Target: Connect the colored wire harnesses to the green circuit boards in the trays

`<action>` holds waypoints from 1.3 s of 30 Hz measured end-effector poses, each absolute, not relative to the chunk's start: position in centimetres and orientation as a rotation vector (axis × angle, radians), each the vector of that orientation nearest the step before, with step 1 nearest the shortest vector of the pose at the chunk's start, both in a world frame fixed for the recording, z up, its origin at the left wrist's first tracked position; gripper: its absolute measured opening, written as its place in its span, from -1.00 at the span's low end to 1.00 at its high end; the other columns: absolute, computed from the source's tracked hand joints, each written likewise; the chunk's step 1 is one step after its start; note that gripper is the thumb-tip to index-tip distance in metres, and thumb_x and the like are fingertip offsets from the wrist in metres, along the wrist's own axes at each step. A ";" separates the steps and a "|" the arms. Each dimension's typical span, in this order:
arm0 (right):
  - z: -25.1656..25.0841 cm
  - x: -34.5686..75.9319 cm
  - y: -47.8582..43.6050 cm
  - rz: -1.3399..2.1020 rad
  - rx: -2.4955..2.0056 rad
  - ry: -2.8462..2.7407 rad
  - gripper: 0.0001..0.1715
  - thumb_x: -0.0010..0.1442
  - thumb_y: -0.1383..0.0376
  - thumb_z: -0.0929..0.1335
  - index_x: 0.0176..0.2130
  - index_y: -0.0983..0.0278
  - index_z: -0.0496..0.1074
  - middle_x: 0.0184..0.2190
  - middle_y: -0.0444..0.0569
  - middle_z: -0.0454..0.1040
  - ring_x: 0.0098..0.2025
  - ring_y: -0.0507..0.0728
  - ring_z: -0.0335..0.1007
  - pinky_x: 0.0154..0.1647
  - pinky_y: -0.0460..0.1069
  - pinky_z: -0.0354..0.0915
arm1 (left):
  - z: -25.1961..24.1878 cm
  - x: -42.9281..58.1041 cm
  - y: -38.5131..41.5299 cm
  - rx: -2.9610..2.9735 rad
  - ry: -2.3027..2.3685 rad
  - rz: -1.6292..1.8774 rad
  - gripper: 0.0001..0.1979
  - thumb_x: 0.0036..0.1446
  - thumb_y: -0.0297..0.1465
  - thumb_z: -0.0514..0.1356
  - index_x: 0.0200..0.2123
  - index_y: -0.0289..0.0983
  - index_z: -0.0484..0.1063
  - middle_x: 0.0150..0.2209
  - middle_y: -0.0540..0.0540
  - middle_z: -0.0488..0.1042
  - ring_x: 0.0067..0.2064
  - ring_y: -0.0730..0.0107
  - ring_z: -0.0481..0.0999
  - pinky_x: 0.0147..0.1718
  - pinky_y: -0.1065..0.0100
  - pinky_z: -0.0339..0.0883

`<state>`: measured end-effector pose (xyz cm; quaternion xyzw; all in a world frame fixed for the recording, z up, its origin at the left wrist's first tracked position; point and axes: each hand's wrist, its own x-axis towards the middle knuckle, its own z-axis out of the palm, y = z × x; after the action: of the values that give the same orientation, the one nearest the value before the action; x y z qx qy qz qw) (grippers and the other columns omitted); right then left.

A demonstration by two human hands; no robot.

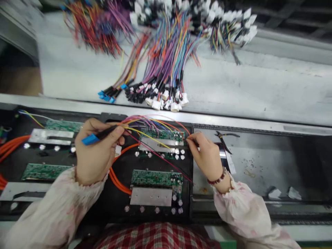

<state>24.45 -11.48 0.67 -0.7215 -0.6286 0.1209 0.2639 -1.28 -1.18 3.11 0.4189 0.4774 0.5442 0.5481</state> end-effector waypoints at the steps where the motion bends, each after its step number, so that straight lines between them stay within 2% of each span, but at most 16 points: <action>1: 0.6 24.4 -11.4 0.314 -1.923 -1.712 -0.80 0.33 0.17 0.31 -0.24 0.22 0.45 -0.34 -0.06 0.59 -0.37 0.10 0.54 -0.37 -0.03 0.37 | 3.2 -1.3 -1.2 0.979 1.137 1.269 -0.71 -0.02 -0.54 0.41 -0.42 -0.23 0.31 -0.34 -0.03 0.60 -0.49 0.43 0.54 -0.54 0.44 0.38; 4: 0.3 24.3 -11.3 0.265 -1.839 -1.756 -0.80 0.35 0.20 0.29 -0.26 0.23 0.44 -0.38 -0.11 0.58 -0.41 0.05 0.53 -0.39 -0.07 0.37 | 3.3 -1.5 -1.2 0.967 1.160 1.236 -0.69 0.00 -0.50 0.41 -0.41 -0.26 0.28 -0.36 0.00 0.59 -0.54 0.52 0.49 -0.54 0.50 0.36; 10: -0.9 24.3 -11.1 0.305 -1.836 -1.748 -0.81 0.37 0.20 0.26 -0.23 0.21 0.41 -0.35 -0.14 0.56 -0.36 0.05 0.55 -0.36 -0.06 0.37 | 3.3 -1.8 -1.1 1.030 1.177 1.203 -0.70 0.04 -0.41 0.41 -0.39 -0.28 0.29 -0.41 0.00 0.59 -0.55 0.57 0.46 -0.49 0.52 0.37; 16: -1.5 24.3 -11.0 0.299 -1.848 -1.732 -0.81 0.36 0.17 0.26 -0.24 0.19 0.39 -0.36 -0.14 0.57 -0.36 0.09 0.56 -0.38 -0.03 0.36 | 3.5 -2.1 -1.3 1.044 1.164 1.194 -0.72 0.05 -0.38 0.39 -0.39 -0.29 0.30 -0.44 -0.03 0.58 -0.54 0.55 0.47 -0.48 0.52 0.38; 20: -1.7 24.7 -11.2 0.336 -1.864 -1.723 -0.83 0.36 0.16 0.26 -0.17 0.18 0.38 -0.30 -0.13 0.58 -0.30 0.10 0.57 -0.30 -0.02 0.40 | 3.2 -2.1 -1.3 1.022 1.175 1.184 -0.70 0.02 -0.35 0.41 -0.39 -0.29 0.31 -0.41 -0.04 0.59 -0.49 0.48 0.54 -0.48 0.50 0.44; 23: -0.9 24.7 -11.4 0.265 -1.927 -1.687 -0.79 0.36 0.13 0.27 -0.12 0.18 0.38 -0.24 -0.10 0.58 -0.26 0.11 0.56 -0.28 0.00 0.41 | 2.8 -2.2 -1.2 0.988 1.186 1.185 -0.66 -0.02 -0.31 0.44 -0.39 -0.29 0.32 -0.36 -0.05 0.58 -0.38 0.37 0.61 -0.45 0.46 0.50; 26: 1.0 23.8 -11.1 0.165 -1.887 -1.725 -0.80 0.37 0.14 0.26 -0.13 0.18 0.37 -0.26 -0.10 0.56 -0.26 0.11 0.55 -0.29 -0.01 0.39 | 2.6 -2.2 -1.2 0.966 1.185 1.175 -0.64 -0.03 -0.29 0.45 -0.39 -0.29 0.31 -0.34 -0.04 0.56 -0.37 0.34 0.62 -0.45 0.42 0.53; 32: 3.6 19.5 -8.7 0.345 -1.658 -1.897 -0.81 0.40 0.23 0.22 -0.17 0.20 0.40 -0.26 -0.09 0.56 -0.22 0.07 0.55 -0.24 -0.04 0.41 | 3.0 -2.1 -1.2 0.960 1.174 1.168 -0.64 -0.02 -0.30 0.45 -0.38 -0.29 0.31 -0.34 -0.04 0.57 -0.37 0.35 0.62 -0.46 0.43 0.53; 39: 2.5 16.5 -6.6 0.451 -1.610 -1.993 -0.81 0.37 0.28 0.25 -0.10 0.21 0.44 -0.16 -0.05 0.60 -0.17 0.11 0.57 -0.18 -0.01 0.45 | 3.4 -2.1 -1.3 0.961 1.168 1.161 -0.69 0.02 -0.34 0.42 -0.37 -0.28 0.31 -0.37 -0.05 0.58 -0.36 0.36 0.61 -0.43 0.42 0.54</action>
<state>16.49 -6.62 2.47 -0.5964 -0.7384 0.1671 0.2666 -2.06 -1.30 3.41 0.4109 0.4994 0.4964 0.5791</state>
